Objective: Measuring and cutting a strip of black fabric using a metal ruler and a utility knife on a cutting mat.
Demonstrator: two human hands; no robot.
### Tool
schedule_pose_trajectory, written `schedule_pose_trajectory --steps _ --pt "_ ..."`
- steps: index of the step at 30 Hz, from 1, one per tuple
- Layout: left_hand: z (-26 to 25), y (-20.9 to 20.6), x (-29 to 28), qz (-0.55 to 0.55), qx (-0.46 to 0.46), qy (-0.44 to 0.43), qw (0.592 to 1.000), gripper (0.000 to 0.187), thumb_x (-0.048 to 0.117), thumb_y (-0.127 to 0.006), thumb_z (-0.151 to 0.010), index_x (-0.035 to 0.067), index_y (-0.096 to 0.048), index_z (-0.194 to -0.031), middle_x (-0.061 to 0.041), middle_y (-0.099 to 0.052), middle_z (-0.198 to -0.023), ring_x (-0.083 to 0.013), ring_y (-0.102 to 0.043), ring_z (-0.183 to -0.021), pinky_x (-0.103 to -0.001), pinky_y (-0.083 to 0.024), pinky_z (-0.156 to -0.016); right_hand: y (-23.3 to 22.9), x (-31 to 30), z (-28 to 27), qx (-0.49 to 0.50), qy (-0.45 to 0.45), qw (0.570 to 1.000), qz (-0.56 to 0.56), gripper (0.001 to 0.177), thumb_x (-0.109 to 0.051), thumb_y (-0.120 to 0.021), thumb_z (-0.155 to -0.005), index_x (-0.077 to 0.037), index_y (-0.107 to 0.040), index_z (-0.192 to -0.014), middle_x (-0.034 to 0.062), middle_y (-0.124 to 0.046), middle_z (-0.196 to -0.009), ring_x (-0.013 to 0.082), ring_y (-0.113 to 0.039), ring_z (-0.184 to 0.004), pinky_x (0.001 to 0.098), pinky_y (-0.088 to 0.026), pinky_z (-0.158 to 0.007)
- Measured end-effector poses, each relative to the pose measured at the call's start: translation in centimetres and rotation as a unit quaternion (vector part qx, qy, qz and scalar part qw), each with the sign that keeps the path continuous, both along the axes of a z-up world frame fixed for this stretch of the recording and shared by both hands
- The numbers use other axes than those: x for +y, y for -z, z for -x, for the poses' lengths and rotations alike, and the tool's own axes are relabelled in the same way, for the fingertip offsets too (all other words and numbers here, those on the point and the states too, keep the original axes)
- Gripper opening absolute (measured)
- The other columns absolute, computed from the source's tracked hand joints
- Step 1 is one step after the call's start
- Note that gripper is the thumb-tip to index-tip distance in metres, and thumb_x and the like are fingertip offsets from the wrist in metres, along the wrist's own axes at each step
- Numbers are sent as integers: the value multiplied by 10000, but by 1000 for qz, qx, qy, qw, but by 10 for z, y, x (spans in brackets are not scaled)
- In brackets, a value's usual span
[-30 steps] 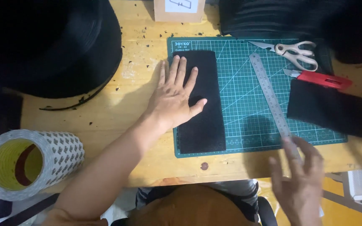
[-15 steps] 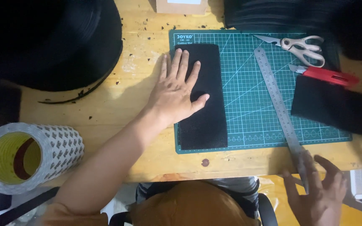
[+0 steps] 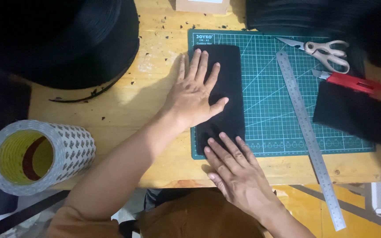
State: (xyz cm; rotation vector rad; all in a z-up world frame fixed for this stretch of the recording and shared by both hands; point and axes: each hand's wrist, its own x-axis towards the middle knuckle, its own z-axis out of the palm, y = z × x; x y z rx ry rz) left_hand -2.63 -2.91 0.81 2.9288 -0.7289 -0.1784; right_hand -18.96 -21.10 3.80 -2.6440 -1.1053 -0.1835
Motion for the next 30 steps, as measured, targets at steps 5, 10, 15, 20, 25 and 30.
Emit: schedule_pose_trajectory --steps 5,10,15,20,25,30 --pt "-1 4 1 7 -12 -1 1000 884 725 -156 -981 129 -142 -1635 -262 -35 -1681 -403 48 -1554 -597 74 -1235 5 0 0 -6 -2 1000 4 535 -326 -542 -1056 -99 -455 -1533 80 -457 -1602 349 -396 -1515 530 -289 -1263" --pt "-1 6 0 1 -33 -1 999 886 731 -132 -985 129 -158 -1634 -271 -66 -1677 -411 23 -1555 -604 53 -1240 7 -1 1 -1 -3 1000 10 538 -331 -517 -1064 -110 -434 -1548 74 -423 -1624 345 -374 -1529 527 -272 -1273" --pt "-2 3 0 -2 -13 -3 1000 879 717 -151 -981 129 -140 -1634 -269 -38 -1679 -414 36 -1553 -608 70 -1235 6 1 2 9 3 1000 2 546 -374 -507 -1061 -112 -447 -1536 71 -451 -1608 340 -370 -1529 525 -276 -1270" --pt "-1 4 0 1 -20 -2 1000 880 719 -155 -981 129 -152 -1634 -263 -49 -1681 -400 44 -1554 -600 62 -1237 9 2 7 7 9 1000 10 565 -386 -455 -1074 -103 -398 -1561 86 -405 -1637 356 -332 -1548 537 -255 -1281" --pt "-2 6 0 11 -27 -3 1000 882 727 -176 -982 130 -169 -1632 -265 -59 -1680 -401 36 -1557 -595 76 -1238 8 6 11 1 18 1000 -3 589 -420 -423 -1085 -70 -385 -1558 125 -377 -1646 378 -317 -1553 554 -264 -1280" --pt "-2 8 -1 8 -26 -7 1000 883 725 -188 -979 133 -166 -1633 -252 -45 -1684 -395 38 -1559 -602 72 -1235 5 2 12 44 7 999 -17 618 -434 -457 -1069 -85 -369 -1571 105 -387 -1649 379 -291 -1561 560 -217 -1285"
